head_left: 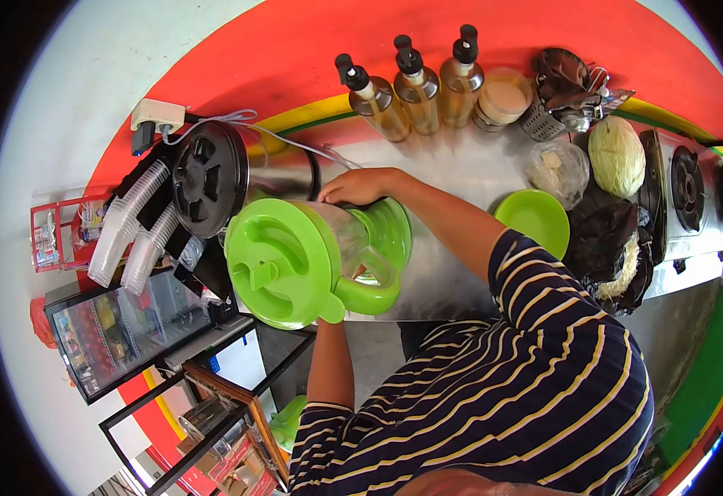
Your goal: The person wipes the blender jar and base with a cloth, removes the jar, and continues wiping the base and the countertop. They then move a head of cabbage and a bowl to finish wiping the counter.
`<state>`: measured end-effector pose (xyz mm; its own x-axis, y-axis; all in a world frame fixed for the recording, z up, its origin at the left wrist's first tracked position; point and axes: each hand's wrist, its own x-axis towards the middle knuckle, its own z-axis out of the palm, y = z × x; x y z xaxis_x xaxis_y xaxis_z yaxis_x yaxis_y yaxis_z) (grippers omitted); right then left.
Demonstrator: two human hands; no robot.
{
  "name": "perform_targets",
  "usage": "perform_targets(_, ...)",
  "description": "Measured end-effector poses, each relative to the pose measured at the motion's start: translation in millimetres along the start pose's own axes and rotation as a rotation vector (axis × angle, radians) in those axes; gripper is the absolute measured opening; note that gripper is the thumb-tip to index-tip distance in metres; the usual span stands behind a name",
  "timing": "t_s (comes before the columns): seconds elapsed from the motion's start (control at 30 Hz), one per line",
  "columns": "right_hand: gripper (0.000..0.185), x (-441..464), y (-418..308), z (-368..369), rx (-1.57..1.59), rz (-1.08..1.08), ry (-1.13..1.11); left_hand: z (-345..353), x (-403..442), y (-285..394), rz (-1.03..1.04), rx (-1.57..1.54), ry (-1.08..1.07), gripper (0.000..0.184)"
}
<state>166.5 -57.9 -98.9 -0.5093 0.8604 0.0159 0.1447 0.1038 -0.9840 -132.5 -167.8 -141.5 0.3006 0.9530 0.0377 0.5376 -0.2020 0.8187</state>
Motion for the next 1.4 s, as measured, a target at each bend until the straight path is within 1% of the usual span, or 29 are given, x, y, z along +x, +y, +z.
perform_targets(0.07, 0.042, 25.1, 1.8, 3.6, -0.134, 0.166, -0.280, 1.9, -3.8, -2.2, -0.010, -0.007, 0.010, 0.030)
perform_targets(0.1, 0.044, 36.1, 2.3, 4.0, -0.196, 0.218, -0.352, 4.6, -5.1, -3.3, -0.017, -0.009, 0.022, 0.030)
perform_targets(0.13, 0.044, 40.0, 4.7, 3.6, -0.212, 0.215, -0.372, 5.8, -6.9, -4.3, -0.029, -0.012, 0.033, 0.030)
perform_targets(0.2, 0.047, 43.0, 4.5, 11.3, -0.204, 0.318, -0.339, 7.7, -12.8, -5.7, -0.046, -0.017, 0.050, 0.030)
perform_targets(0.23, 0.047, 38.4, 5.8, 13.1, -0.214, 0.315, -0.360, 8.5, -15.3, -6.7, -0.054, -0.019, 0.064, 0.030)
perform_targets(0.3, 0.045, 14.6, 7.7, 9.1, -0.111, 0.125, -0.202, 9.6, -18.8, -6.9, -0.062, -0.020, 0.078, 0.030)
perform_targets(0.33, 0.045, 1.0, 5.9, 9.7, -0.122, 0.120, -0.212, 10.7, -18.3, -6.8, -0.064, -0.025, 0.087, 0.030)
perform_targets(0.4, 0.038, -31.9, -3.6, 14.8, 0.099, 0.068, 0.082, 12.3, -18.2, -6.3, -0.065, -0.027, 0.093, 0.030)
perform_targets(0.43, 0.038, -44.7, -3.0, 19.4, 0.091, 0.066, 0.080, 13.9, -19.4, -6.6, -0.067, -0.028, 0.100, 0.030)
perform_targets(0.5, 0.034, -68.9, 1.3, 32.6, -0.006, -0.185, 0.389, 15.0, -21.0, -7.1, -0.066, -0.030, 0.106, 0.030)
perform_targets(0.53, 0.034, -81.5, 1.4, 38.9, -0.007, -0.184, 0.391, 16.2, -21.1, -7.1, -0.065, -0.031, 0.106, 0.030)
perform_targets(0.6, 0.036, -105.3, -3.2, 49.9, -0.143, -0.163, 0.563, 17.3, -21.5, -7.2, -0.066, -0.031, 0.108, 0.030)
perform_targets(0.63, 0.036, -115.8, -5.2, 55.4, -0.138, -0.159, 0.564, 16.5, -23.3, -7.1, -0.065, -0.029, 0.106, 0.030)
perform_targets(0.7, 0.042, -134.1, -9.7, 64.2, -0.286, 0.014, 0.615, 16.1, -23.4, -7.8, -0.066, -0.029, 0.108, 0.030)
perform_targets(0.73, 0.042, -142.1, -9.2, 67.2, -0.284, 0.018, 0.615, 16.3, -24.0, -8.1, -0.066, -0.030, 0.108, 0.030)
perform_targets(0.8, 0.050, -157.0, -4.1, 72.6, -0.342, 0.116, 0.653, 16.1, -24.3, -7.8, -0.066, -0.034, 0.102, 0.030)
perform_targets(0.83, 0.050, -166.4, 4.5, 73.7, -0.339, 0.119, 0.657, 15.7, -24.1, -8.0, -0.066, -0.036, 0.101, 0.029)
perform_targets(0.9, 0.056, -182.7, 22.0, 74.6, -0.766, 0.270, 0.522, 16.1, -24.0, -8.3, -0.063, -0.040, 0.098, 0.029)
perform_targets(0.93, 0.056, -184.8, 27.2, 73.3, -0.755, 0.269, 0.527, 15.1, -24.3, -8.7, -0.061, -0.043, 0.095, 0.029)
perform_targets(1.0, 0.056, -175.4, 24.9, 59.4, -0.835, 0.132, 0.356, 13.6, -24.7, -9.2, -0.056, -0.047, 0.084, 0.029)
perform_targets(1.03, 0.058, -168.6, 28.3, 51.1, -0.857, 0.157, 0.278, 13.2, -25.6, -9.2, -0.057, -0.048, 0.079, 0.029)
perform_targets(1.1, 0.061, -146.4, 32.9, 40.1, -0.864, 0.137, 0.259, 12.3, -25.0, -9.9, -0.053, -0.052, 0.071, 0.029)
perform_targets(1.13, 0.065, -133.7, 34.3, 35.3, -0.875, 0.118, 0.235, 11.2, -25.8, -10.2, -0.052, -0.053, 0.067, 0.029)
perform_targets(1.17, 0.064, -120.5, 37.4, 29.5, -0.920, 0.132, 0.184, 10.8, -26.2, -10.6, -0.050, -0.053, 0.064, 0.029)
perform_targets(1.27, 0.061, -83.4, 58.7, 12.5, -0.879, 0.093, 0.204, 9.3, -25.8, -14.2, -0.048, -0.059, 0.062, 0.029)
perform_targets(1.3, 0.061, -72.5, 57.5, 2.0, -0.938, 0.115, 0.134, 9.5, -25.9, -15.2, -0.049, -0.062, 0.065, 0.029)
perform_targets(1.33, 0.061, -59.2, 55.9, -5.6, -0.945, 0.110, 0.128, 10.2, -26.0, -16.5, -0.048, -0.063, 0.067, 0.029)
perform_targets(1.4, 0.063, -30.1, 56.3, -15.8, -1.040, 0.171, 0.170, 10.7, -27.7, -17.0, -0.052, -0.064, 0.074, 0.029)
